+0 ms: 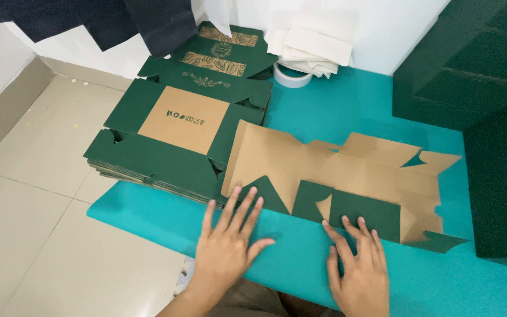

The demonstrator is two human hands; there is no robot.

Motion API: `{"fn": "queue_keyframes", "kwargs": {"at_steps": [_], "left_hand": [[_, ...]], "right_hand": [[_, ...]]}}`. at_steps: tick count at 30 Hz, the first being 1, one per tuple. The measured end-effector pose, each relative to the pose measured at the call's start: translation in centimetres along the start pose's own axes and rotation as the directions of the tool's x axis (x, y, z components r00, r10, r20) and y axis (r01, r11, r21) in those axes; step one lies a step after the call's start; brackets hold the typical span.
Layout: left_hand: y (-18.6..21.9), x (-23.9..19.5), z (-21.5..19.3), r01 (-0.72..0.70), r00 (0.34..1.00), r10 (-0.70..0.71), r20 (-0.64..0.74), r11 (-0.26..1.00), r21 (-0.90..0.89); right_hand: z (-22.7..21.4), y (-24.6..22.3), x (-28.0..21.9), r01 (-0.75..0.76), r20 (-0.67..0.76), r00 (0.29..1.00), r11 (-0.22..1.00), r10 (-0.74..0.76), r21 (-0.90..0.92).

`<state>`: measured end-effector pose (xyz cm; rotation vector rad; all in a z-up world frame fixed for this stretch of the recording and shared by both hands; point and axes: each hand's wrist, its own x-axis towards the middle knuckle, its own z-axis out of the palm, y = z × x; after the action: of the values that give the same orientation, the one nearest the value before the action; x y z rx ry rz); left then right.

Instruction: The person assembles a green cardboard box by hand. They take a flat, pre-cut cardboard sheet, fold the side flaps inward, and then fold the top and bottom flaps to form the box structure. The finished box is placed on a stack of similar boxes.

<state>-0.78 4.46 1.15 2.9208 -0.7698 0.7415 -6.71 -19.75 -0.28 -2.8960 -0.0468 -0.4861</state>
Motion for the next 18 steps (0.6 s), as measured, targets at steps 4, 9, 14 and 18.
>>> {"fn": "queue_keyframes", "kwargs": {"at_steps": [4, 9, 14, 18], "left_hand": [[0.2, -0.1, 0.1, 0.038, 0.999, -0.038, 0.002, 0.999, 0.038], [2.9, 4.1, -2.4, 0.021, 0.986, -0.036, -0.161, 0.995, -0.095], [6.1, 10.5, -3.4, -0.234, 0.971, 0.178, -0.161, 0.847, -0.478], [9.6, 12.3, 0.8, -0.366, 0.925, 0.379, -0.031, 0.864, -0.346]], "right_hand": [[-0.4, -0.4, 0.3, 0.002, -0.062, 0.998, 1.0, -0.002, -0.001], [-0.5, -0.1, 0.2, 0.055, -0.065, 0.997, 0.998, -0.052, 0.04], [-3.1, 1.1, -0.4, 0.0, -0.243, 0.967, 0.96, 0.071, 0.28], [-5.5, 6.0, -1.1, -0.063, -0.488, 0.811, 0.877, 0.323, 0.476]]}}
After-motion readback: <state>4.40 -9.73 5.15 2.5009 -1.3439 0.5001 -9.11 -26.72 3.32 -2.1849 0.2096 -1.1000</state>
